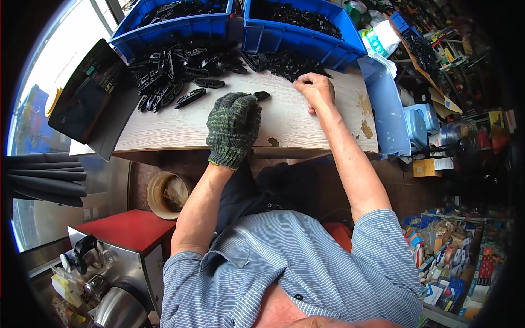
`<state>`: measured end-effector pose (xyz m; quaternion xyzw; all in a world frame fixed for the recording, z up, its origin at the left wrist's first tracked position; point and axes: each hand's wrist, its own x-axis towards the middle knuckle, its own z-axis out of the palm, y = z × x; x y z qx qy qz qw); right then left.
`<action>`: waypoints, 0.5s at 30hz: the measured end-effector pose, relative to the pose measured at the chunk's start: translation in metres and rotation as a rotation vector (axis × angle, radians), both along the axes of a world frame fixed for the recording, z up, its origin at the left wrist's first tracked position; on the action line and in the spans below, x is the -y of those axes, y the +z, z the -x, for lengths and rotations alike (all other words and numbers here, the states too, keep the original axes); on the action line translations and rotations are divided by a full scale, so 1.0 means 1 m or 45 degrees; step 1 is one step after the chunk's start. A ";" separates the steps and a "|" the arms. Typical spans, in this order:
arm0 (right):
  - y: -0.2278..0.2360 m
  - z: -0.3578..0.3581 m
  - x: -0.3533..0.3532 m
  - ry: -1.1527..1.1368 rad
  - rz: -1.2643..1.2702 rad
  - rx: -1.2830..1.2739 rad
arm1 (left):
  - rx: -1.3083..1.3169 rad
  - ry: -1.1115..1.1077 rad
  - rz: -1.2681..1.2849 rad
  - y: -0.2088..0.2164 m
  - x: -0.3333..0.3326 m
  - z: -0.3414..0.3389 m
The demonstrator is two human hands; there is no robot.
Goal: Assembling small black plastic components by hand at a workshop bench.
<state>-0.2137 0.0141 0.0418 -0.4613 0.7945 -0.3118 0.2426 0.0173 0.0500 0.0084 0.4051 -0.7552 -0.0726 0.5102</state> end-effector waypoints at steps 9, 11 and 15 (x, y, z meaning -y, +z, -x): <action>-0.004 0.025 -0.016 -0.075 0.040 0.719 | -0.109 -0.047 -0.014 0.000 -0.011 0.004; -0.005 0.029 -0.024 -0.032 0.032 0.981 | -0.158 -0.082 -0.022 -0.002 -0.013 0.009; -0.009 0.027 -0.040 0.075 0.056 1.170 | -0.290 -0.245 -0.162 -0.010 -0.013 0.031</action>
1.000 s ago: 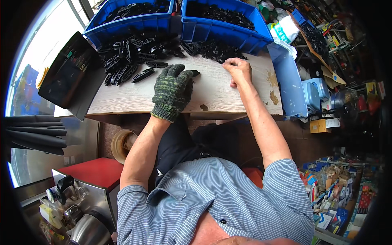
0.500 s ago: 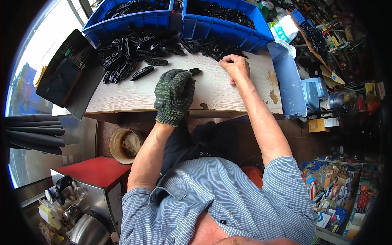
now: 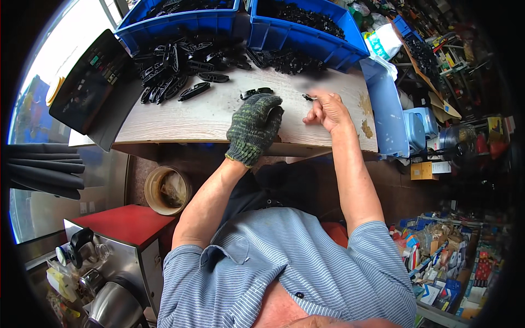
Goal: Assembling small black plastic components by hand at a workshop bench.
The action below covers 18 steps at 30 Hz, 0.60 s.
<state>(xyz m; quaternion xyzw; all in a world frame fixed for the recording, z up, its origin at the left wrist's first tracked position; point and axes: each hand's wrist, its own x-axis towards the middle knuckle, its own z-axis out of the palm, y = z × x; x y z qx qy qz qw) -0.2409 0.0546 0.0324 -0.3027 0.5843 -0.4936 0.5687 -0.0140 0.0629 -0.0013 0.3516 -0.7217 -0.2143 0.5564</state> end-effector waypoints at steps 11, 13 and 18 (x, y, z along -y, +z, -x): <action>-0.005 -0.024 -0.019 0.016 0.118 0.004 | 0.007 -0.346 -0.414 -0.005 0.027 0.038; -0.006 -0.023 -0.021 0.003 0.116 -0.011 | -0.139 -0.437 -0.614 -0.008 0.028 0.037; -0.007 -0.029 -0.027 -0.064 0.262 -0.036 | -0.498 -0.537 -1.093 0.009 0.027 0.034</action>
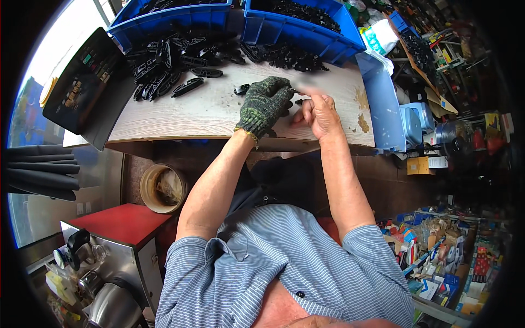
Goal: Assembling small black plastic components by hand at a workshop bench.
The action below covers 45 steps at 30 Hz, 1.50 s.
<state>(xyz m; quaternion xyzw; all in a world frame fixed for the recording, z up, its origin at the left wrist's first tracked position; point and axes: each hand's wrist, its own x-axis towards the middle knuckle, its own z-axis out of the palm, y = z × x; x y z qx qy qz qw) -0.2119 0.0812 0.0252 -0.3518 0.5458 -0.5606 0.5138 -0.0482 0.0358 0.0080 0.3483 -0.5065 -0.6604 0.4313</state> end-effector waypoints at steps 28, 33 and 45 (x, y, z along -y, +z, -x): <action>-0.011 -0.004 -0.009 0.005 0.218 0.166 | 0.802 0.325 0.883 -0.003 -0.011 -0.040; -0.019 0.003 -0.010 0.082 0.316 0.209 | 0.102 -0.042 0.315 -0.006 -0.024 -0.018; -0.018 0.006 -0.010 0.089 0.209 0.102 | 0.144 -0.139 -0.035 0.028 -0.025 -0.015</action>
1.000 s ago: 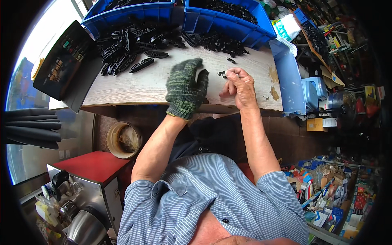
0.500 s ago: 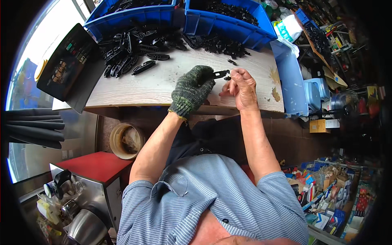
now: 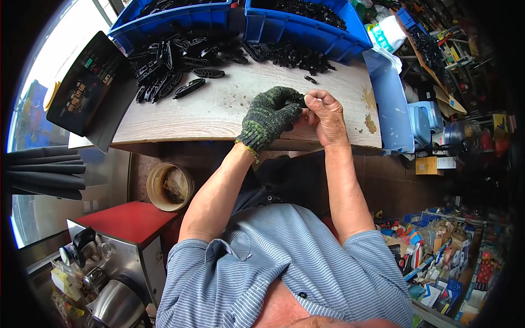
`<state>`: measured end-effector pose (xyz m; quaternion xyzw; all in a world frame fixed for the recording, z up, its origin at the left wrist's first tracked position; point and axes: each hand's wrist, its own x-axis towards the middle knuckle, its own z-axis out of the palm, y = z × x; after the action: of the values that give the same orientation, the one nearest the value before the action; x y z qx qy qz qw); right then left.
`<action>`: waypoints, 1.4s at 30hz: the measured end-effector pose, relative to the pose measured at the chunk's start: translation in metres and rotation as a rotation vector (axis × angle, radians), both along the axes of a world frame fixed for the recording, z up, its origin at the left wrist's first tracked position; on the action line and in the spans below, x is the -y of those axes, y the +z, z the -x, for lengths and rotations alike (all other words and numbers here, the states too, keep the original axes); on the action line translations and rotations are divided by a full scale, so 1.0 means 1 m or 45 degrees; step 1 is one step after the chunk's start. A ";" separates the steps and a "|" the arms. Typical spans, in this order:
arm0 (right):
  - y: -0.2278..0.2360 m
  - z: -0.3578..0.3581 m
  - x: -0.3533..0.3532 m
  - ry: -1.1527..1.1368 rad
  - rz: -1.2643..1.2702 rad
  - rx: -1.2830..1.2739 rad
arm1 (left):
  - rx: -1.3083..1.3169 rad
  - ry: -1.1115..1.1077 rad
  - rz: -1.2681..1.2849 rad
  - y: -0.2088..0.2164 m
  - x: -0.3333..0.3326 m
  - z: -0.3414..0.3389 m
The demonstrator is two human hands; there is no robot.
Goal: Assembling small black plastic components by hand at a workshop bench.
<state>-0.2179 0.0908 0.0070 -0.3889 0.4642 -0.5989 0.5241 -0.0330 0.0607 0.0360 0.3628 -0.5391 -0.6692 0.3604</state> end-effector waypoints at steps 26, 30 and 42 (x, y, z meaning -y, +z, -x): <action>0.018 -0.013 0.000 0.103 -0.142 -0.283 | -0.180 0.256 -0.005 -0.020 -0.002 0.004; 0.010 -0.012 -0.001 0.025 -0.054 -0.306 | -0.189 0.186 0.032 -0.020 -0.003 0.005; 0.019 0.042 -0.005 -0.583 -0.199 0.156 | 1.472 0.846 0.937 -0.018 0.036 -0.125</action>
<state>-0.2599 0.0956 0.0256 -0.1950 0.5524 -0.6867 0.4303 0.0919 0.0245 0.0175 0.6552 -0.6929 -0.0063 0.3009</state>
